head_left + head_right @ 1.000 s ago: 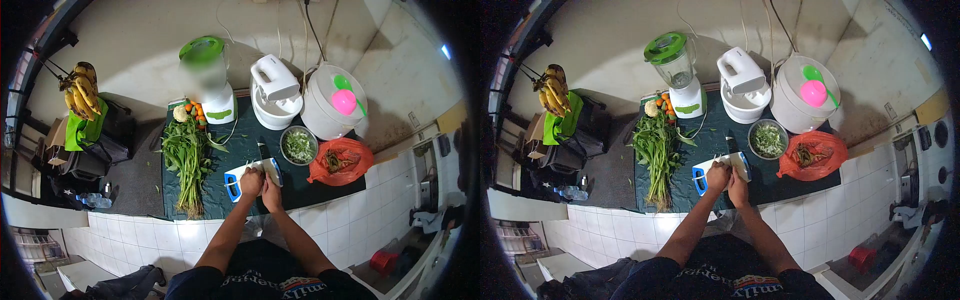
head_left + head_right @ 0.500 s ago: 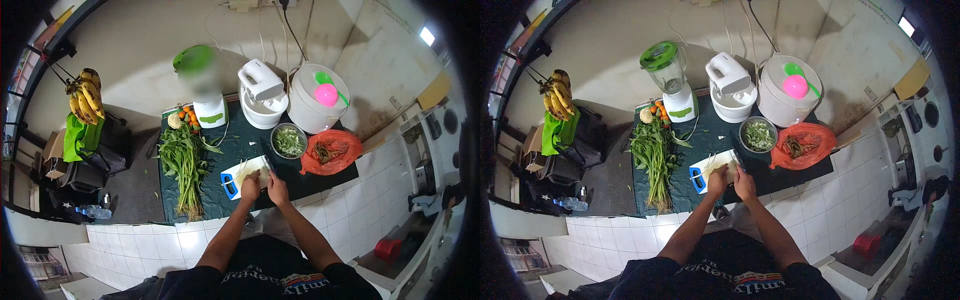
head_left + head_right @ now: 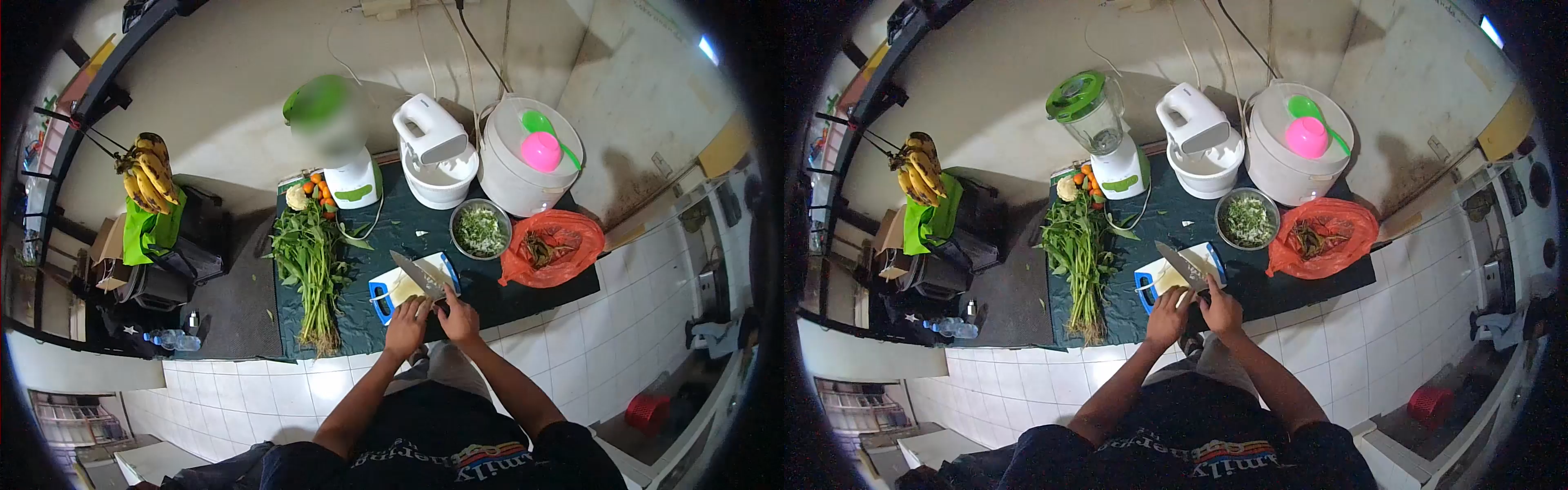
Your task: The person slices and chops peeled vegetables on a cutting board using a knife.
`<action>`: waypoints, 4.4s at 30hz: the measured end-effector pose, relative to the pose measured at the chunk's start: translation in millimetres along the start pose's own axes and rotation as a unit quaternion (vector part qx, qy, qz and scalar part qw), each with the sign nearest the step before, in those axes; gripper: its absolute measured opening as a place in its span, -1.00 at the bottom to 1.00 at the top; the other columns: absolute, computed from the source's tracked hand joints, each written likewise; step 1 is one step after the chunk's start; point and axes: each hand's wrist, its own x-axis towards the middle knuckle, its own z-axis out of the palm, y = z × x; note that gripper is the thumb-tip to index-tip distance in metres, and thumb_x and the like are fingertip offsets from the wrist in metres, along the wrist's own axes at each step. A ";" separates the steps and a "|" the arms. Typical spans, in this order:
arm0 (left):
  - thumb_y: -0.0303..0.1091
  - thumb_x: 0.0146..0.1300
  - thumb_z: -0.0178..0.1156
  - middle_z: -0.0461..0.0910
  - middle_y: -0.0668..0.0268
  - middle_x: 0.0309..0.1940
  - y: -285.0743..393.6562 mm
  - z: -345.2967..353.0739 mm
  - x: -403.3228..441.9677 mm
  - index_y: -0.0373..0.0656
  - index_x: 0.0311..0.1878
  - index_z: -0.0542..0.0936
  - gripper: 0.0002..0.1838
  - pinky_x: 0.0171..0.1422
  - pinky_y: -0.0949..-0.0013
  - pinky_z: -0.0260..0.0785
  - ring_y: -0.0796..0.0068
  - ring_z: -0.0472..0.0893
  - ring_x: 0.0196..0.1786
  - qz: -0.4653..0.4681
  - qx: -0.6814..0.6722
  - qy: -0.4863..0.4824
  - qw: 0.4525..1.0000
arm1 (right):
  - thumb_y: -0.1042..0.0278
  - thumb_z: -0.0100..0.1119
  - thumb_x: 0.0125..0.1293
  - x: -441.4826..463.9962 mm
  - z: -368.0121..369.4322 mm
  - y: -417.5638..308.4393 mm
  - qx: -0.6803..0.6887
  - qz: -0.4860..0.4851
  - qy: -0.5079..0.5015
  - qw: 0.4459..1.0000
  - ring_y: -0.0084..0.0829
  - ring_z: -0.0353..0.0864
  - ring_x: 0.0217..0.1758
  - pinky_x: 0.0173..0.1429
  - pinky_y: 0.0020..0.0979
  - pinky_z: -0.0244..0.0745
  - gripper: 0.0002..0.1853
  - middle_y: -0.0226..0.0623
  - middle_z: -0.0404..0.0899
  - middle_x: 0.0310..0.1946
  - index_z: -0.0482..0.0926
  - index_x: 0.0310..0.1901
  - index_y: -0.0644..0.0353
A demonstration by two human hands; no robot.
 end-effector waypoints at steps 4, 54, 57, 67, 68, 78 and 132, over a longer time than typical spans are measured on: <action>-0.32 0.39 0.00 0.27 0.19 0.56 -1.3 -0.4 6.4 -0.16 0.60 0.19 -0.30 0.66 0.06 0.07 0.19 0.20 0.62 0.082 0.136 -0.086 0.984 | 0.08 0.31 0.36 1.8 -17.9 2.1 -0.008 -0.006 -0.055 0.998 0.07 0.76 -0.14 -0.07 0.00 0.64 -0.23 0.01 0.74 -0.15 0.24 0.53 0.06; -0.50 0.27 0.00 0.28 0.19 0.58 -20.6 -5.9 78.6 -0.08 0.62 0.20 -0.23 0.66 0.01 0.10 0.17 0.26 0.62 0.134 0.050 -0.189 0.971 | 0.07 0.44 0.26 43.2 -28.9 49.1 0.046 -0.049 -0.123 0.990 0.00 0.77 -0.15 -0.07 -0.02 0.65 -0.36 -0.11 0.78 -0.20 0.47 0.32 0.10; -0.48 0.30 -0.02 0.27 0.21 0.59 -17.7 -17.4 67.4 -0.09 0.62 0.20 -0.24 0.66 0.05 0.10 0.19 0.25 0.62 0.145 0.005 -0.248 0.958 | 0.05 0.44 0.26 37.0 -23.8 50.5 0.054 -0.066 -0.101 0.991 0.02 0.78 -0.18 -0.09 -0.02 0.65 -0.26 -0.12 0.78 -0.26 0.37 0.40 0.10; -0.42 0.40 -0.07 0.15 0.22 0.65 -28.2 -0.2 64.8 -0.09 0.63 0.16 -0.30 0.68 -0.01 0.05 0.27 0.22 0.64 0.184 0.003 -0.200 0.962 | 0.04 0.45 0.24 40.0 -37.0 42.6 0.058 -0.044 -0.128 0.989 0.02 0.78 -0.22 -0.12 0.00 0.64 -0.17 -0.10 0.77 -0.29 0.26 0.46 0.03; -0.43 0.40 -0.06 0.13 0.21 0.65 -30.6 2.6 67.2 -0.08 0.64 0.14 -0.29 0.68 -0.03 0.04 0.27 0.21 0.65 0.189 0.005 -0.196 0.962 | 0.04 0.45 0.24 39.1 -37.7 42.0 0.067 -0.050 -0.125 0.989 0.01 0.78 -0.21 -0.11 0.00 0.64 -0.17 -0.10 0.77 -0.27 0.26 0.46 0.03; -0.52 0.17 0.06 0.20 0.17 0.61 -40.3 -12.3 65.4 -0.05 0.57 0.27 -0.20 0.65 -0.03 0.10 0.11 0.20 0.63 0.100 0.046 -0.207 0.972 | 0.11 0.56 0.12 27.7 -29.5 48.6 0.097 -0.041 -0.088 0.991 -0.06 0.74 -0.16 -0.03 -0.10 0.63 -0.19 -0.22 0.77 -0.22 0.39 0.40 -0.03; -0.32 0.28 0.25 0.68 0.02 -0.13 -105.2 45.9 106.3 -0.23 -0.07 0.68 -0.77 0.10 -0.05 0.54 -0.11 0.66 -0.03 -0.124 -0.092 0.013 0.988 | 0.05 0.17 0.49 -11.6 -33.5 75.3 0.155 0.036 -0.176 0.971 0.18 0.73 -0.09 0.01 0.09 0.59 -0.60 0.10 0.72 -0.18 0.43 0.07 0.23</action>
